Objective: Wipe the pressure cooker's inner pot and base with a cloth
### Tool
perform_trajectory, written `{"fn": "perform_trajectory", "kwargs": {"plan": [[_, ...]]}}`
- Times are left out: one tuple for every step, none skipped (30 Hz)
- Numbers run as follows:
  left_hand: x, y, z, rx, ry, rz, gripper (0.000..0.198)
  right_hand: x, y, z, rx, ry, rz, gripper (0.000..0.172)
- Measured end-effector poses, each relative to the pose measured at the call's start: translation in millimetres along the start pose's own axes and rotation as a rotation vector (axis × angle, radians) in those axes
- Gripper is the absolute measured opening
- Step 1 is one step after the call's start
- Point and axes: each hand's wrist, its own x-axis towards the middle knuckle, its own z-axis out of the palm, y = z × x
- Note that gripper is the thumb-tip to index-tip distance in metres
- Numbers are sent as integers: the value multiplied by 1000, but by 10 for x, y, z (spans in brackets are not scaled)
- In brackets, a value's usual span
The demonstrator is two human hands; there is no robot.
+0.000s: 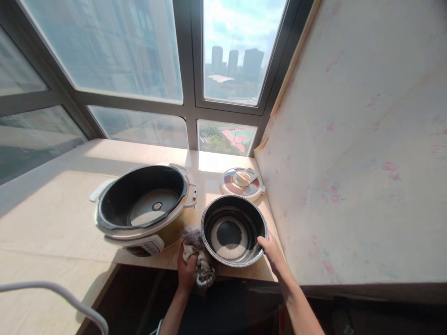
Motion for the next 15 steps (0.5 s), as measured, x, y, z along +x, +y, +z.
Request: {"fn": "perform_trajectory", "kwargs": {"plan": [[-2,-6,-4,4,3,2,35,7,4,-3,7,8,-4,26],[-4,-12,-8,6,1,4,37,15,10,-5,12,11,-5,28],[-6,-18,-11,6,-4,4,39,23,20,-7,20,12,-5,29],[-7,-23,-13,2,-9,2,40,31,33,-7,31,12,-5,30],[-6,-26,-13,-5,-13,0,40,37,49,-5,45,9,-1,30],[-5,-27,-12,-15,-15,0,41,39,67,-1,64,5,8,30],[-3,-25,-10,-24,-15,3,41,35,84,6,89,2,25,30],[0,-20,-8,-32,-16,9,41,26,97,14,118,-3,54,30],[3,-14,-6,-38,-21,17,40,11,105,25,149,-5,93,30],[6,-8,-6,-40,-30,22,40,-9,105,38,181,-3,129,30],[9,-1,-7,-39,-40,27,39,-33,98,54,214,2,155,31],[12,6,-9,-36,-52,31,39,-59,83,71,245,10,165,33],[16,11,-13,-30,-65,36,38,-85,65,89,274,19,161,36],[20,14,-19,-25,-78,39,38,-109,46,107,301,25,148,40],[24,17,-26,-22,-93,42,37,-130,31,124,327,26,135,45]]}}
